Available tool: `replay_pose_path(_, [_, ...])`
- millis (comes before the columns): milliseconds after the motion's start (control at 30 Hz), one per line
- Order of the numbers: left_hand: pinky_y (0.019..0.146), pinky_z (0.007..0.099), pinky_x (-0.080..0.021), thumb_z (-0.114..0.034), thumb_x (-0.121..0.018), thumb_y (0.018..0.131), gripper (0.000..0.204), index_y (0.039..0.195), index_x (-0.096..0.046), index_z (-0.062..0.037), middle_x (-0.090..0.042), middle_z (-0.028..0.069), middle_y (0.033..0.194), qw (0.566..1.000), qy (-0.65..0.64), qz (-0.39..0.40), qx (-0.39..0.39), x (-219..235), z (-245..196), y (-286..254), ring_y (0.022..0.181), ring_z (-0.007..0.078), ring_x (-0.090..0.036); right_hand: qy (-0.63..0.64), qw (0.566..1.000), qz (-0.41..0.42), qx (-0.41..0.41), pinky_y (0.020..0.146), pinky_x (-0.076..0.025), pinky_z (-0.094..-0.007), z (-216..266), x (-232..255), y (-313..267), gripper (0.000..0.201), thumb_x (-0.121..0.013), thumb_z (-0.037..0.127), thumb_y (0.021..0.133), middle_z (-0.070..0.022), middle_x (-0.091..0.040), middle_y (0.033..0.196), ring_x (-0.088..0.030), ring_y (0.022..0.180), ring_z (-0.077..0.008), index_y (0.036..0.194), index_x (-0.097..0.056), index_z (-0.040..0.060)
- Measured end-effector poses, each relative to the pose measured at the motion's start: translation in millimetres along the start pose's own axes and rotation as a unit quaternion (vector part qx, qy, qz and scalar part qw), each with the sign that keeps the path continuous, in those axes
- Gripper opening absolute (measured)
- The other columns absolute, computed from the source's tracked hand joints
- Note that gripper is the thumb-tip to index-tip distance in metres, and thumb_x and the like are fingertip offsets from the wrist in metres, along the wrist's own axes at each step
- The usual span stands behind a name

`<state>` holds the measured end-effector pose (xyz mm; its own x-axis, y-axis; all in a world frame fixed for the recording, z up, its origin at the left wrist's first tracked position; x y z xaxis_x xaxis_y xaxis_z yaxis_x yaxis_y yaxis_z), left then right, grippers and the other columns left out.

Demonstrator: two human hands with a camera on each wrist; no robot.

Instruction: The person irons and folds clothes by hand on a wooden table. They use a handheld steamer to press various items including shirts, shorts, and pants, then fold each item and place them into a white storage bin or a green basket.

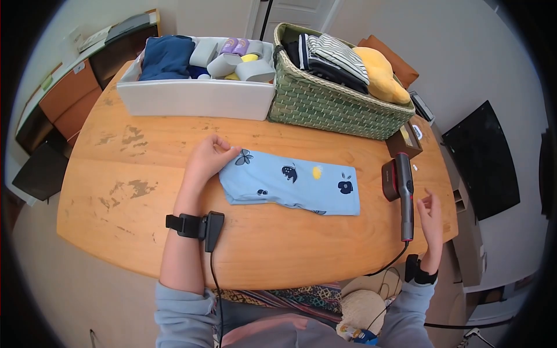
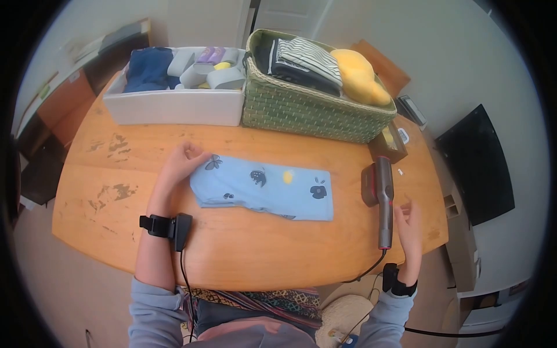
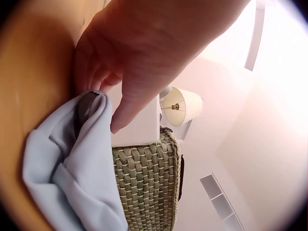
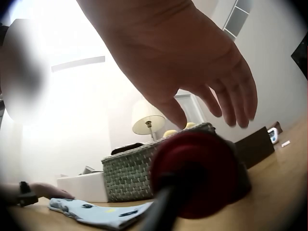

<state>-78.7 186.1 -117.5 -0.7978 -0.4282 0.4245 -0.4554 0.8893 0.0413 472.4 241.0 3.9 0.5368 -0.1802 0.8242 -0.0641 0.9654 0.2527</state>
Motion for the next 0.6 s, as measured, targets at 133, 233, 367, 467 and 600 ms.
replay_pose_path(133, [0.058, 0.0257, -0.050, -0.024, -0.076, 0.074, 0.034, 0.091, -0.059, -0.0003, -0.066, 0.0090, 0.076, 0.990, 0.112, 0.060, 0.056, -6, -13, -11, 0.065, 0.0137, -0.062, 0.197, 0.966, 0.164, 0.043, 0.076, -0.044, -0.0252, 100, -36, -20, 0.035, -0.056, 0.015, 0.092, -0.0028, -0.055, 0.091, -0.055, 0.086, -0.0113, 0.124, -0.049, 0.0038])
replay_pose_path(233, [0.062, 0.0251, -0.051, -0.019, -0.075, 0.077, 0.031, 0.094, -0.058, 0.0003, -0.066, 0.0071, 0.081, 0.983, -0.081, 0.159, 0.034, -24, -14, -14, 0.070, 0.0135, -0.063, 0.333, 0.848, 0.409, 0.061, 0.084, -0.045, -0.0276, 169, -100, -47, 0.034, -0.054, 0.014, 0.093, -0.0052, -0.059, 0.101, -0.056, 0.096, -0.0127, 0.125, -0.049, 0.0055])
replay_pose_path(367, [0.068, 0.0238, -0.051, -0.013, -0.071, 0.081, 0.031, 0.105, -0.056, -0.0003, -0.066, 0.0062, 0.087, 0.958, -0.193, 0.201, 0.072, -28, -8, -14, 0.076, 0.0117, -0.063, 0.373, 0.765, 0.524, 0.016, 0.090, -0.045, -0.0315, 205, -177, -47, 0.040, -0.054, 0.020, 0.093, -0.0090, -0.056, 0.118, -0.055, 0.107, -0.0170, 0.131, -0.047, 0.0076])
replay_pose_path(467, [0.071, 0.0232, -0.050, -0.014, -0.068, 0.083, 0.034, 0.112, -0.054, -0.0021, -0.066, 0.0056, 0.091, 0.939, -0.257, 0.210, 0.087, -27, -17, -18, 0.081, 0.0102, -0.062, 0.484, 0.668, 0.562, -0.059, 0.092, -0.044, -0.0343, 209, -228, -39, 0.048, -0.053, 0.024, 0.094, -0.0114, -0.052, 0.125, -0.052, 0.113, -0.0205, 0.136, -0.040, 0.0078])
replay_pose_path(600, [0.086, 0.0271, -0.046, -0.019, -0.065, 0.086, 0.042, 0.123, -0.051, -0.0053, -0.059, 0.0051, 0.107, 0.891, -0.387, 0.221, 0.083, -38, -38, -26, 0.099, 0.0136, -0.057, 0.604, 0.528, 0.583, -0.125, 0.097, -0.041, -0.0383, 208, -261, -39, 0.056, -0.050, 0.024, 0.094, -0.0135, -0.050, 0.128, -0.047, 0.121, -0.0235, 0.142, -0.028, 0.0061])
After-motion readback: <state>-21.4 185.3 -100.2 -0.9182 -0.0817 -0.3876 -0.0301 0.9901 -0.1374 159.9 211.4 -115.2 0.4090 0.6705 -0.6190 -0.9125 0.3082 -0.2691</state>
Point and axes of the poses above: each hand's wrist, its own y-axis towards the middle knuckle, its own x-axis out of the back of the hand, z = x × y, the point moved 9 cm from there along y, towards the middle knuckle
